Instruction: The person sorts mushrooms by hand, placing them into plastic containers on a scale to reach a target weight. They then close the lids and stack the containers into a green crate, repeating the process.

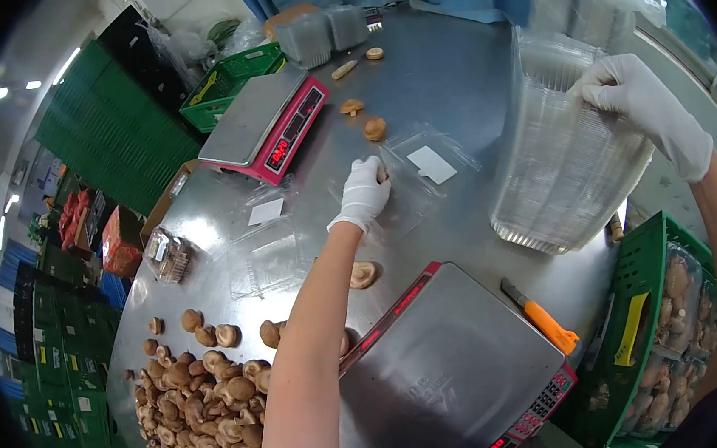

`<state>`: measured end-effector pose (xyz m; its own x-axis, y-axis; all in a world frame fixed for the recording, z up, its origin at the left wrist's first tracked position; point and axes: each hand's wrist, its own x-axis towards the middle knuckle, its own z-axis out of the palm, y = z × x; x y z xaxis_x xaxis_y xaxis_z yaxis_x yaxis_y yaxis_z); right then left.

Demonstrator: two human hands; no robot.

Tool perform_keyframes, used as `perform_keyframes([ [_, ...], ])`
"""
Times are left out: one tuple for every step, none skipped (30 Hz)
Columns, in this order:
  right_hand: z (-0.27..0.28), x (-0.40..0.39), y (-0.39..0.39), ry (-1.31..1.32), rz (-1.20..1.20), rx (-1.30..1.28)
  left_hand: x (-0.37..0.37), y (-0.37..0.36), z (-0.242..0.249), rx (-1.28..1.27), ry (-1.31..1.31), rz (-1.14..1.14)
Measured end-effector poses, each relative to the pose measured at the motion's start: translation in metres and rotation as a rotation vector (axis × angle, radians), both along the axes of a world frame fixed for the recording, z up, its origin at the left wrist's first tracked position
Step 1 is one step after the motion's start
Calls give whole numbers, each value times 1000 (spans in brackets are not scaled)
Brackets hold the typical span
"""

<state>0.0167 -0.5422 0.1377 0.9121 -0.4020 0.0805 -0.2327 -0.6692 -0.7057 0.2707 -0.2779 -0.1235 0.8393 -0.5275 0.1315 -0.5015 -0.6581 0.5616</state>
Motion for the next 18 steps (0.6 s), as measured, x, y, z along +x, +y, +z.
perform_keyframes([
  [0, -2, -1, -4, 4, -65, 3, 2, 0, -46, 10, 16],
  [-2, -6, -5, -5, 6, -127, 2, 6, 11, -238, 109, 61],
  [-5, -10, -7, -3, 9, -185, 0, 12, 21, -427, 212, 109],
  [-6, -14, -9, -10, 5, -191, -5, 21, 35, -613, 318, 165],
  [-3, -18, -10, -11, 10, -193, -7, 33, 44, -848, 480, 124],
  [0, -20, -14, 40, 36, -166, -8, 50, 54, -1085, 636, 93],
  [2, -22, -19, 90, 61, -140, -12, 70, 67, -1167, 725, 104],
  [8, -22, -33, 185, 100, -94, -15, 91, 78, -1255, 808, 111],
  [9, -20, -47, 277, 135, -50, -17, 115, 87, -1297, 904, 71],
  [3, -19, -62, 273, 157, 55, -18, 136, 95, -1340, 1000, 22],
  [-1, -18, -79, 262, 173, 155, -23, 154, 99, -1355, 1023, 17],
  [-2, -11, -80, 252, 187, 254, -28, 168, 99, -1306, 1033, 65],
  [-1, 1, -80, 279, 18, 285, -34, 181, 98, -1261, 1042, 111],
  [1, 2, -76, 274, 43, 329, -41, 193, 99, -1218, 1046, 157],
  [3, 5, -69, 276, 52, 321, -49, 206, 99, -1025, 1035, 142],
  [3, 8, -63, 266, 58, 311, -60, 216, 97, -900, 955, 202],
  [3, 10, -60, 257, 64, 301, -74, 221, 100, -774, 873, 260],
  [4, 13, -56, 237, 66, 290, -85, 229, 103, -647, 791, 314],
])
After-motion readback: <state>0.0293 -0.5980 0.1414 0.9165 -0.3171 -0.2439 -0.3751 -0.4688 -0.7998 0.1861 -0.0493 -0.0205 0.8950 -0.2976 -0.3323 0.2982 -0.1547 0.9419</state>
